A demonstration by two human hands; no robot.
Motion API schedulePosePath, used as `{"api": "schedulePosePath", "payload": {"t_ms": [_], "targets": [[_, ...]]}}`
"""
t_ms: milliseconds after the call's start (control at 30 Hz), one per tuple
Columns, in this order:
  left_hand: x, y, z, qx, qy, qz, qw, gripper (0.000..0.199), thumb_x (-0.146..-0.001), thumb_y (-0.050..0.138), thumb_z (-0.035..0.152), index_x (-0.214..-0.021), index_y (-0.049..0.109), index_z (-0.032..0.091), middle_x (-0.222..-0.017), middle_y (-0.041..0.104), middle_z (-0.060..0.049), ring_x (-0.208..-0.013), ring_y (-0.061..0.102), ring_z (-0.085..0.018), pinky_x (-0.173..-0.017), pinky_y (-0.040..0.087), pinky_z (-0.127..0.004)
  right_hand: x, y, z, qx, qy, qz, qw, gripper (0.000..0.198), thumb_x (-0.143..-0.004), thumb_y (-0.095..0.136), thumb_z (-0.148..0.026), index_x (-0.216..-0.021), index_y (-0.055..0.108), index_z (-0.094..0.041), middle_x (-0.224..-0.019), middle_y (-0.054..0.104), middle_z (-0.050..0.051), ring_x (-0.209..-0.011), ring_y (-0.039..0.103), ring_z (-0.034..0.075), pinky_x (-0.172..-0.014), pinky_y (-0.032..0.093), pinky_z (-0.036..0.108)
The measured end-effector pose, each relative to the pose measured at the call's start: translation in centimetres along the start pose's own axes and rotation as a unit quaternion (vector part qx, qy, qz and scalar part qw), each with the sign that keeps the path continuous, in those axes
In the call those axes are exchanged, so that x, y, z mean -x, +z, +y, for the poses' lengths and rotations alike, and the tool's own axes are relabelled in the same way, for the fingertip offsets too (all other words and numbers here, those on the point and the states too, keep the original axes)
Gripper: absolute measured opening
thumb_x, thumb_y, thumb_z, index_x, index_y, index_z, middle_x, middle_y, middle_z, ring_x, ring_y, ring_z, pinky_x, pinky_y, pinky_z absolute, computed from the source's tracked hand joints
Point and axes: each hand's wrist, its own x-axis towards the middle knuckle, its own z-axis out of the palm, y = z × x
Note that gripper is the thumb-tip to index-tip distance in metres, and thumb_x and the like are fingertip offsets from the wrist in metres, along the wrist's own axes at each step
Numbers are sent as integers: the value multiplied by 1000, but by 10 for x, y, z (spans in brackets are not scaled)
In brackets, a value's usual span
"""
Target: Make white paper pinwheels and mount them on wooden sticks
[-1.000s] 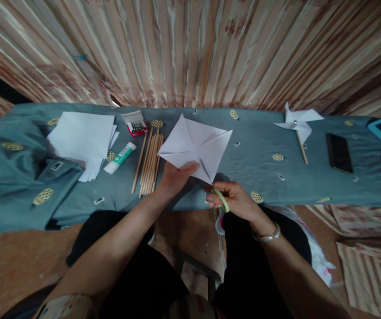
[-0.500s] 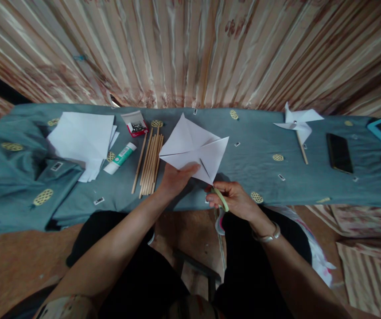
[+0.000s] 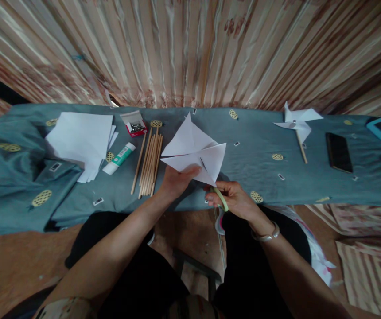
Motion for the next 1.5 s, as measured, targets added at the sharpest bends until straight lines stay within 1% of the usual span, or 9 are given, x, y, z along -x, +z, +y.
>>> {"api": "schedulePosePath", "payload": {"t_ms": [133,267,367,600,833,1033,1200,1400,1500], "targets": [[0,-1,-2,6,-2,-5,1000,35,-62,77,33,-94,65,23,-94,74,-7,-88,67,-29,-83,55,-47,0,0,0,1,-3,-6,1000,45,-57,89,-54,-71,68,-17,-58,66,-2,-51,58,10,-53,49,22],[2,-2,-3,5,-4,-7,1000,31,-64,77,32,-90,65,23,-92,74,-7,-91,68,-30,-88,55,-49,0,0,1,-14,5,-2,1000,46,-53,91,-53,-74,70,-17,-60,66,-3,-54,60,11,-54,51,22],[2,-2,-4,4,-10,-9,1000,27,-63,77,32,-85,65,24,-90,73,-6,-90,68,-30,-89,55,-49,-1,0,2,-15,1,0,1000,47,-53,91,-53,-72,69,-17,-60,67,-3,-53,61,10,-53,51,22],[2,-2,-6,9,-9,-3,1000,31,-62,79,33,-88,66,24,-90,74,-5,-88,68,-29,-86,55,-48,-1,0,2,-17,-6,-9,1000,47,-54,90,-57,-67,68,-18,-59,66,-3,-53,61,10,-53,52,22],[3,-1,-4,18,-10,-5,1000,31,-62,78,32,-89,66,23,-95,74,-6,-91,68,-30,-89,55,-49,-1,1,0,-19,-3,-4,1000,46,-52,91,-55,-71,70,-18,-59,66,-3,-53,60,10,-53,51,22],[2,-1,-7,2,-8,-9,1000,28,-63,78,34,-85,66,24,-93,74,-6,-89,68,-30,-88,56,-49,-1,1,0,6,-17,-4,1000,45,-57,87,-59,-68,67,-19,-59,67,-2,-53,59,11,-54,50,24],[3,-1,-7,4,-9,-8,1000,28,-63,78,32,-87,66,23,-93,74,-7,-89,68,-29,-87,55,-48,-2,1,-1,10,-12,-1,1000,46,-57,88,-58,-67,67,-19,-59,67,-1,-52,59,11,-54,50,25],[2,-2,-10,-7,-2,-17,1000,28,-64,78,35,-86,67,23,-92,73,-6,-85,67,-26,-83,56,-44,-2,4,-3,-5,-10,7,1000,47,-53,89,-57,-64,66,-17,-56,65,-2,-49,56,9,-51,48,22],[1,-3,-10,-9,2,-17,1000,29,-63,78,36,-86,66,23,-92,72,-6,-85,67,-25,-83,56,-42,-1,5,-4,-9,-11,8,1000,48,-53,89,-57,-62,66,-17,-54,64,-2,-48,55,8,-49,47,21]]}}
